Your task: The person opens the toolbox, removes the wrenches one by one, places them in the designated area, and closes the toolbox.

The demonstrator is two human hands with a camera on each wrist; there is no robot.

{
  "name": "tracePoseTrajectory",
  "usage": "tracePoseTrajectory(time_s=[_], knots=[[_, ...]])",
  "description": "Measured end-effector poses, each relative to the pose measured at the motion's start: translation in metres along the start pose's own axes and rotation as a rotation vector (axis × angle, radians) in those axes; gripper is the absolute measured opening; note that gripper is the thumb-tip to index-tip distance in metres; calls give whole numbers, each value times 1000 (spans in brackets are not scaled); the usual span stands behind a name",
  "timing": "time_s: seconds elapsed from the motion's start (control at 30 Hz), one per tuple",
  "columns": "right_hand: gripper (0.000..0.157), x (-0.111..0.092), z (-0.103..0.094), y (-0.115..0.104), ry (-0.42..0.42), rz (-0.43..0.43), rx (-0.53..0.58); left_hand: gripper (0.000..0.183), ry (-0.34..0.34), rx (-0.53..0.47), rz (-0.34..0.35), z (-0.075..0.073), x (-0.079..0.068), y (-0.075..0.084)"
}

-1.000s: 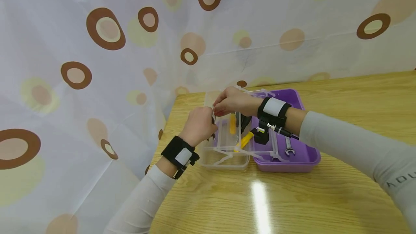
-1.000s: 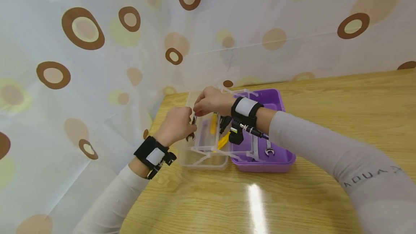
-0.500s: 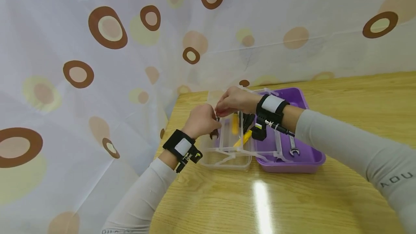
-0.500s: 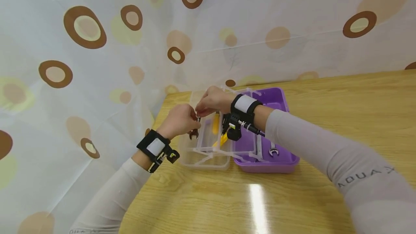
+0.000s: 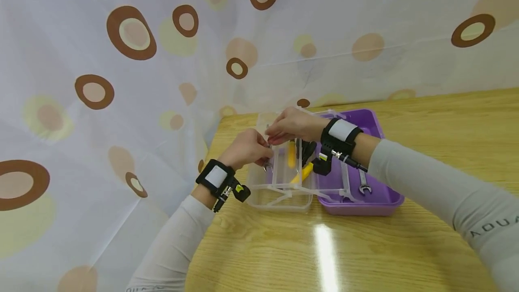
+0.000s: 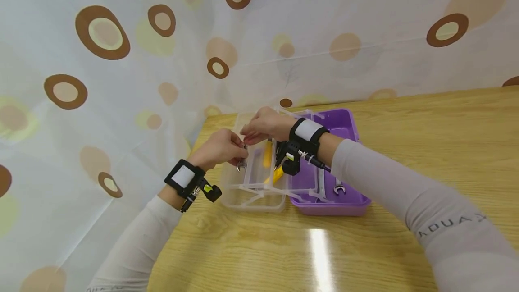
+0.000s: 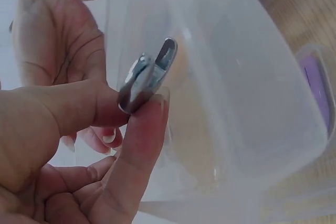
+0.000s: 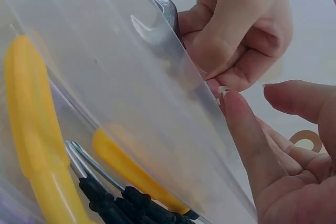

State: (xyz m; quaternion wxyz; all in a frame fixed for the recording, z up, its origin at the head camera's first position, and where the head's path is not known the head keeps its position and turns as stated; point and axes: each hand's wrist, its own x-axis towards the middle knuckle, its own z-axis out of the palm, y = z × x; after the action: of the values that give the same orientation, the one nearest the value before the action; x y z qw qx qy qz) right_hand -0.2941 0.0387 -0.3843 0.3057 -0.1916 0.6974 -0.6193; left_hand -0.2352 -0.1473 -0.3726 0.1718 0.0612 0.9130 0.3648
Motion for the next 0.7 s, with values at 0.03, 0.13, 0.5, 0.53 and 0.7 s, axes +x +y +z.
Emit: tracePoseTrajectory(time_s=[0.03, 0.13, 0.5, 0.53, 0.7], knots=[[28, -1, 0, 0, 1, -4, -2, 13, 0, -26, 4, 0, -1, -1], [27, -4, -1, 2, -5, 4, 14, 8, 0, -87, 10, -1, -5, -4], [29, -9, -1, 0, 6, 19, 1, 16, 57, -436, -34, -2, -11, -20], [29, -10, -1, -1, 12, 22, -5, 17, 63, -457, -33, -2, -11, -20], [34, -10, 1, -3, 47, 37, -35, 18, 30, -547, 2, -1, -13, -21]])
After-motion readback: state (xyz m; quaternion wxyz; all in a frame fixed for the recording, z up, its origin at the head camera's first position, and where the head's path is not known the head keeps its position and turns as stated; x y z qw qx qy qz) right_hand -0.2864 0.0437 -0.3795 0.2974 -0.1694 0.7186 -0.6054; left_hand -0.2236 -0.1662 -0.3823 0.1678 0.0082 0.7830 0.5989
